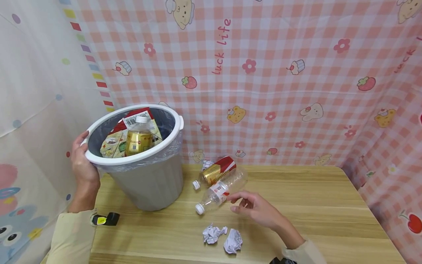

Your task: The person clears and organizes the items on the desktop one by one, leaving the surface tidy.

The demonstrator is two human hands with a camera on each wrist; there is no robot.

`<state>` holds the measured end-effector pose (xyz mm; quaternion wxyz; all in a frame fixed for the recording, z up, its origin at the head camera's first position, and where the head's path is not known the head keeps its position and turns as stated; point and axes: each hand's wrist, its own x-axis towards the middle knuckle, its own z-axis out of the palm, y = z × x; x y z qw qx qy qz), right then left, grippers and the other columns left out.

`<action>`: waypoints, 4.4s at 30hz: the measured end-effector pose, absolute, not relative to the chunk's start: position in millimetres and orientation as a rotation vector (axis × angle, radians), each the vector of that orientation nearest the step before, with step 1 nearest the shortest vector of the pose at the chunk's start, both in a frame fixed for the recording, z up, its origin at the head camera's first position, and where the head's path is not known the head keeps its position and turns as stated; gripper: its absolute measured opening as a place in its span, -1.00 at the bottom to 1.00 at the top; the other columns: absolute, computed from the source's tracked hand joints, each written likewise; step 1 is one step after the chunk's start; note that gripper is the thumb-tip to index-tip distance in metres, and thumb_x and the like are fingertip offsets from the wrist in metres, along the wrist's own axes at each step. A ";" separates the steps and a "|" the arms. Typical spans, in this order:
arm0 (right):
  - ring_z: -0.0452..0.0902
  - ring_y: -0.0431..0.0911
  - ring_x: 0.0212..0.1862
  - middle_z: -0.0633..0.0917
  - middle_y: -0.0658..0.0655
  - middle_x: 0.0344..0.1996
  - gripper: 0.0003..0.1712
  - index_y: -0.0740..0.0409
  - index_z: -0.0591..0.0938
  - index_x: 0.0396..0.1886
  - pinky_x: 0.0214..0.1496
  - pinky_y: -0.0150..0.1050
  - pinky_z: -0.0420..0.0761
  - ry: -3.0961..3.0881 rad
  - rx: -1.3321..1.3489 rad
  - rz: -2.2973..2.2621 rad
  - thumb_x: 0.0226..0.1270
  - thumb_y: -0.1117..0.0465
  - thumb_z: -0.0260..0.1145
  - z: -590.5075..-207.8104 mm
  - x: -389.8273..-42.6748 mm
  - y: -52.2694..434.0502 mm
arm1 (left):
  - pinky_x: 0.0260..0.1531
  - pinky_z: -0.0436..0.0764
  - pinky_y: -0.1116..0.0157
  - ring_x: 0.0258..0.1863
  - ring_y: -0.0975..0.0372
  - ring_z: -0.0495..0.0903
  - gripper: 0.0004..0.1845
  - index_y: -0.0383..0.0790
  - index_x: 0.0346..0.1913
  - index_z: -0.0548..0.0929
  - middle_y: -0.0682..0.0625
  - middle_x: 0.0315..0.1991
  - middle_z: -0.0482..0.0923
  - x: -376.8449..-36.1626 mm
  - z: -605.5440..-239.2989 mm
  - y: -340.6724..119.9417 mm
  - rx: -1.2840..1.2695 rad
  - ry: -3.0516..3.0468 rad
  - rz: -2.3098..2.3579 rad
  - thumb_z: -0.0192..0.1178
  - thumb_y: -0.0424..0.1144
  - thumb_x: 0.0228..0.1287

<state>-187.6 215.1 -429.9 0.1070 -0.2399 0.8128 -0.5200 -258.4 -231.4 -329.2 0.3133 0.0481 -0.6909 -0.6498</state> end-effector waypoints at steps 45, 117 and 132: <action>0.44 -0.05 0.02 0.56 0.30 0.09 -0.43 0.28 0.47 0.28 0.04 -0.39 0.45 2.112 -0.642 -1.482 0.31 0.22 0.35 -497.2 -174.8 231.6 | 0.26 0.47 0.24 0.26 0.10 0.38 -0.51 0.04 0.43 0.30 0.02 0.38 0.33 -259.4 -328.9 -232.6 0.127 -1.818 -1.735 -0.33 -0.07 0.53; 0.50 -0.21 -0.19 0.64 0.15 -0.25 -0.81 0.26 0.64 -0.11 -0.12 -0.36 0.50 2.171 -0.715 -1.505 0.30 0.31 0.29 -503.4 -175.5 224.2 | 0.06 0.57 0.39 0.20 0.12 0.43 -0.51 0.07 0.42 0.31 0.05 0.36 0.35 -258.2 -330.0 -233.6 0.131 -1.833 -1.705 -0.29 -0.04 0.52; 0.49 -0.17 -0.18 0.62 0.17 -0.24 -0.81 0.29 0.62 -0.11 -0.14 -0.37 0.49 2.183 -0.631 -1.519 0.28 0.35 0.29 -497.2 -180.8 224.2 | 0.20 0.51 0.27 0.23 0.10 0.40 -0.51 0.05 0.42 0.32 0.02 0.37 0.34 -259.7 -330.2 -233.7 0.126 -1.824 -1.716 -0.32 -0.08 0.52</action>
